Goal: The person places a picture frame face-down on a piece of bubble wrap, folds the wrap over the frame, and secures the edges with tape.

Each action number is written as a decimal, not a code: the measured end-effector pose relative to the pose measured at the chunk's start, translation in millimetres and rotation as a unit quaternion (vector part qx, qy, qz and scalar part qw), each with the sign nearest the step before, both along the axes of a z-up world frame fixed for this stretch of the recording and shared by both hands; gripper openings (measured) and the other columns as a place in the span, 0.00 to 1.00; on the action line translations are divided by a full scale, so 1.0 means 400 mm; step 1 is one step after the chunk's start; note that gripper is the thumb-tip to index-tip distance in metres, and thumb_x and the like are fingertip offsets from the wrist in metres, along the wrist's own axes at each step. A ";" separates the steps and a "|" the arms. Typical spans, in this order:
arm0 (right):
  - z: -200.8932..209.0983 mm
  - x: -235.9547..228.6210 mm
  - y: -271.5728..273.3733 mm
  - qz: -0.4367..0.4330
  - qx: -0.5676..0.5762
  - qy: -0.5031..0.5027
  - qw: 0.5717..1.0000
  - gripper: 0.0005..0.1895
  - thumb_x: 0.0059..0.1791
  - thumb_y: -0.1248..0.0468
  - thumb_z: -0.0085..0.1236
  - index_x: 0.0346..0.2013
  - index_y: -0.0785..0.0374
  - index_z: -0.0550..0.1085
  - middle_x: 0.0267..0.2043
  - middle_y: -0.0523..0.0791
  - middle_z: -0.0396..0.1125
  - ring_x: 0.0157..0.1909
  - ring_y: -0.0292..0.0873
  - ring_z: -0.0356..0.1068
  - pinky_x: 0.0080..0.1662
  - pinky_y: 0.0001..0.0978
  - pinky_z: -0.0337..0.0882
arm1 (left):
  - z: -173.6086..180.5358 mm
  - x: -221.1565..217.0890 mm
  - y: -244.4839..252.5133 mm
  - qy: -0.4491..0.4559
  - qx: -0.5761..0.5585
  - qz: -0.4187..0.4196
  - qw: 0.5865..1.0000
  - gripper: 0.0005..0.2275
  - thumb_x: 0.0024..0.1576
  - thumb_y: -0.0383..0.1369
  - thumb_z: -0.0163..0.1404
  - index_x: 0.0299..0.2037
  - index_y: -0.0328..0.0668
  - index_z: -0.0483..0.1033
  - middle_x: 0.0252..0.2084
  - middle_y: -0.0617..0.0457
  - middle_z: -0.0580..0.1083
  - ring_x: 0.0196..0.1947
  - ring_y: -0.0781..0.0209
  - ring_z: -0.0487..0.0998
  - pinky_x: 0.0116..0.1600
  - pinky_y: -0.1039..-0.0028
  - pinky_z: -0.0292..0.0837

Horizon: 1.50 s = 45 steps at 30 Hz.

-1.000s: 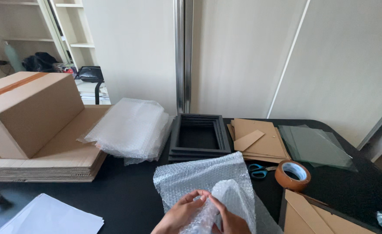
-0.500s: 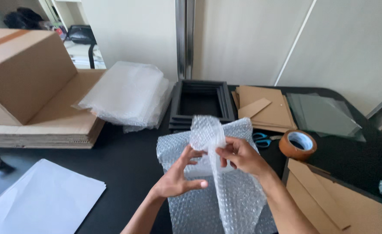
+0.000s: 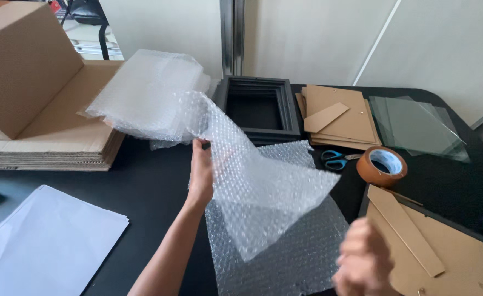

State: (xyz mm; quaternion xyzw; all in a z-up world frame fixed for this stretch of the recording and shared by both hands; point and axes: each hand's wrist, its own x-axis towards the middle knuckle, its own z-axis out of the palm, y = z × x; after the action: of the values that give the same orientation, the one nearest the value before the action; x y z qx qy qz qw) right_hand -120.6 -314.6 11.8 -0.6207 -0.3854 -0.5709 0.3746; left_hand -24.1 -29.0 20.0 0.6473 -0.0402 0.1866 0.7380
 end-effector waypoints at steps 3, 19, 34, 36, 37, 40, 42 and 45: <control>-0.005 -0.036 0.093 0.079 -0.329 0.077 0.938 0.11 0.47 0.49 0.57 0.30 0.51 0.72 0.19 0.37 0.60 0.21 0.40 0.63 0.22 0.30 0.67 | -0.071 0.126 0.036 -0.024 0.019 0.035 0.999 0.21 0.48 0.23 0.55 0.47 0.35 0.56 0.45 0.39 0.65 0.48 0.54 0.63 0.50 0.58 0.63; 0.044 0.585 0.173 -0.238 -0.347 0.498 0.758 0.40 0.47 0.31 0.26 0.69 0.42 0.47 0.68 0.48 0.50 0.68 0.57 0.50 0.60 0.65 0.51 | -0.012 0.143 -0.056 -0.178 0.434 0.210 0.858 0.11 0.53 0.35 0.52 0.44 0.51 0.69 0.45 0.55 0.67 0.50 0.54 0.66 0.50 0.62 0.61; 0.011 0.372 0.135 -0.238 -0.353 0.435 0.793 0.27 0.46 0.48 0.48 0.57 0.52 0.63 0.48 0.49 0.68 0.49 0.54 0.69 0.44 0.51 0.71 | -0.116 0.035 -0.014 0.074 0.653 -0.099 0.747 0.25 0.45 0.51 0.56 0.52 0.58 0.69 0.53 0.55 0.67 0.56 0.56 0.65 0.60 0.55 0.59; -0.011 0.380 0.122 -0.288 -0.327 0.410 0.801 0.32 0.47 0.48 0.49 0.62 0.59 0.60 0.58 0.55 0.62 0.58 0.57 0.64 0.48 0.53 0.69 | -0.107 0.027 -0.014 0.079 0.656 -0.101 0.743 0.27 0.44 0.50 0.57 0.54 0.58 0.67 0.53 0.55 0.67 0.56 0.56 0.65 0.61 0.56 0.60; -0.010 0.366 0.125 -0.293 -0.325 0.388 0.811 0.31 0.46 0.48 0.50 0.61 0.58 0.62 0.58 0.54 0.61 0.58 0.57 0.63 0.48 0.53 0.69 | -0.094 0.021 -0.019 0.087 0.668 -0.099 0.733 0.26 0.44 0.51 0.57 0.54 0.59 0.68 0.54 0.55 0.65 0.57 0.55 0.64 0.60 0.56 0.61; -0.016 0.306 0.154 -0.259 -0.362 0.397 0.803 0.29 0.47 0.46 0.48 0.59 0.54 0.64 0.59 0.51 0.60 0.59 0.55 0.62 0.49 0.52 0.68 | -0.101 0.004 -0.037 0.080 0.679 -0.092 0.724 0.25 0.46 0.52 0.54 0.54 0.60 0.69 0.56 0.55 0.64 0.58 0.54 0.62 0.60 0.55 0.60; -0.032 0.277 0.168 -0.217 -0.397 0.428 0.782 0.27 0.48 0.45 0.45 0.59 0.51 0.64 0.59 0.49 0.60 0.59 0.53 0.62 0.50 0.52 0.68 | -0.112 -0.003 -0.044 0.067 0.680 -0.086 0.725 0.25 0.46 0.53 0.52 0.54 0.61 0.68 0.57 0.55 0.63 0.59 0.54 0.61 0.60 0.53 0.57; -0.068 0.260 0.163 -0.211 -0.480 0.468 0.712 0.28 0.49 0.42 0.42 0.58 0.50 0.64 0.62 0.48 0.57 0.63 0.53 0.58 0.53 0.53 0.66 | -0.114 -0.030 -0.047 0.061 0.691 -0.086 0.715 0.27 0.48 0.54 0.47 0.58 0.60 0.64 0.62 0.52 0.60 0.65 0.50 0.54 0.63 0.44 0.46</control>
State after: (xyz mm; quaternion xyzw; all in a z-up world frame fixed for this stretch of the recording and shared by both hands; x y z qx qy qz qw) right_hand -16.5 -249.6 -15.2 -0.9699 -0.2418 -0.0101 0.0285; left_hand -36.3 -48.0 -25.8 0.9808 -0.1679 0.0027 0.0991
